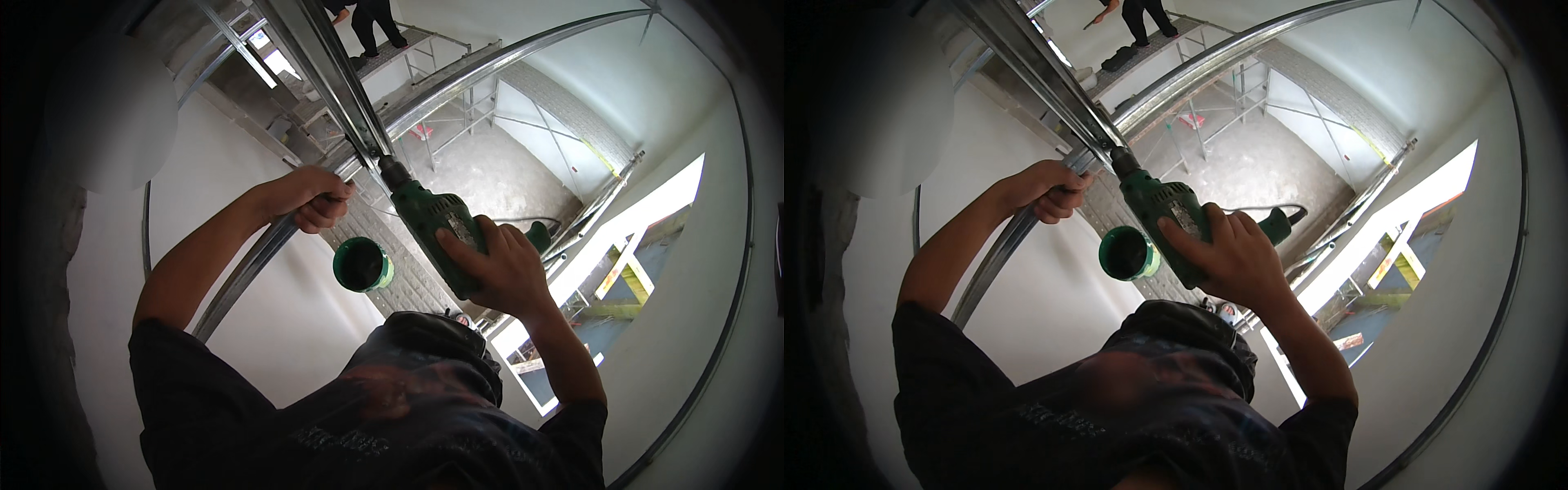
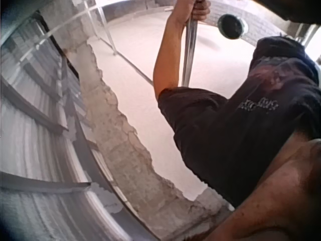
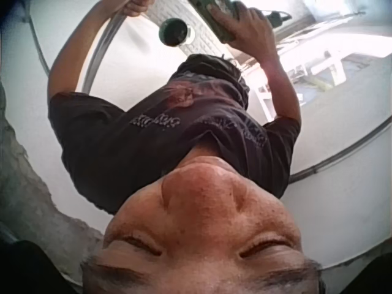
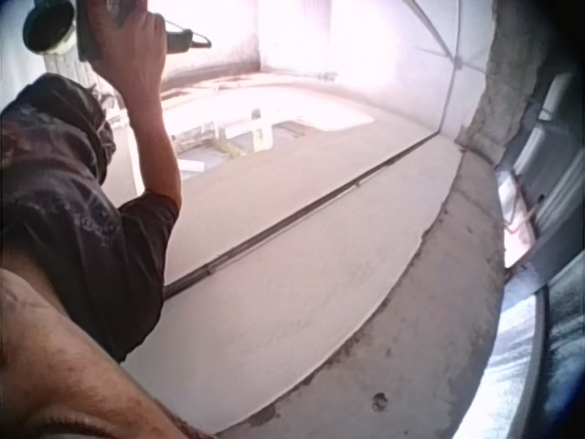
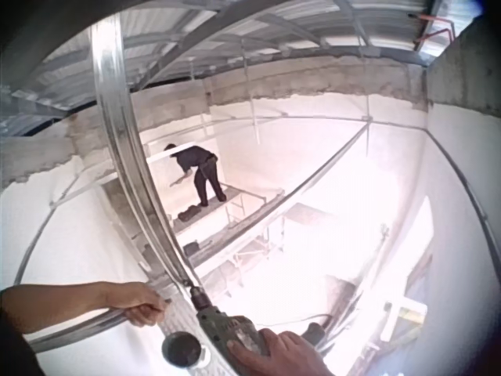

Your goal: The person positions a metal frame against a wall and uses a power drill to secure it. They then use a manual crimping tool to fasten the frame at multiple points along its length.

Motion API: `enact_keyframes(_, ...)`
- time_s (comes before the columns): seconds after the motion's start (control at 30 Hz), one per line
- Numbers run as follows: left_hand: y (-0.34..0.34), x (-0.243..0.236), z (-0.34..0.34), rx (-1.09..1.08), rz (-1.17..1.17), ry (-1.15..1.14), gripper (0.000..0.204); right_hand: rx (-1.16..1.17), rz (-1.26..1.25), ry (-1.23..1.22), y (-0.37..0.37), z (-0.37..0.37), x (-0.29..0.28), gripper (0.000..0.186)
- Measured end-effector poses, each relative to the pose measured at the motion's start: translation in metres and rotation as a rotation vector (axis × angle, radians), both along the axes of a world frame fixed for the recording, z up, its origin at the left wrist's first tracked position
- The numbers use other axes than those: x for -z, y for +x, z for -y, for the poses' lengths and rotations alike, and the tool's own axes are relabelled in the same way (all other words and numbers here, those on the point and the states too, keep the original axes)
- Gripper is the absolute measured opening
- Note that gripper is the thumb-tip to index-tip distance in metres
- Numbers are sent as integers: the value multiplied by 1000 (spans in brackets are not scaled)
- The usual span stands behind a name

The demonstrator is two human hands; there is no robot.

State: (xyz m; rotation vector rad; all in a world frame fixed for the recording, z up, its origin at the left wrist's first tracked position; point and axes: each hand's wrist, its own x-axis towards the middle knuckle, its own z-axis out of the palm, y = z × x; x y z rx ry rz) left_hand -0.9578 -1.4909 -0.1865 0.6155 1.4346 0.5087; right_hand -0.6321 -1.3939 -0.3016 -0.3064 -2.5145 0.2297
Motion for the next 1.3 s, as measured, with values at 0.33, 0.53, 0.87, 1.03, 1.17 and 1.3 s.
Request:
enact_keyframes(0.33, -1, 1, 0, 82, -48, 27, 40, 30, 32, -229, 11, 11, 5, 94)
enact_keyframes(0.53, -4, 6, 3, 79, -34, 34, 22, 52, 14, -321, 18, 24, 5, 97)
enact_keyframes(0.87, -3, 7, 2, 106, -53, 36, 24, 75, -36, -300, 24, 25, 7, 98)
enact_keyframes(1.03, -7, 10, 4, 79, -40, 32, 27, 6, -112, -317, 21, 21, 20, 99)
enact_keyframes(1.17, -4, 6, 3, 63, -37, 33, 29, -27, -259, -339, 15, 18, 33, 95)
enact_keyframes(1.3, -6, 7, 3, 70, -22, 16, 27, -16, -275, -407, 15, 24, 32, 92)
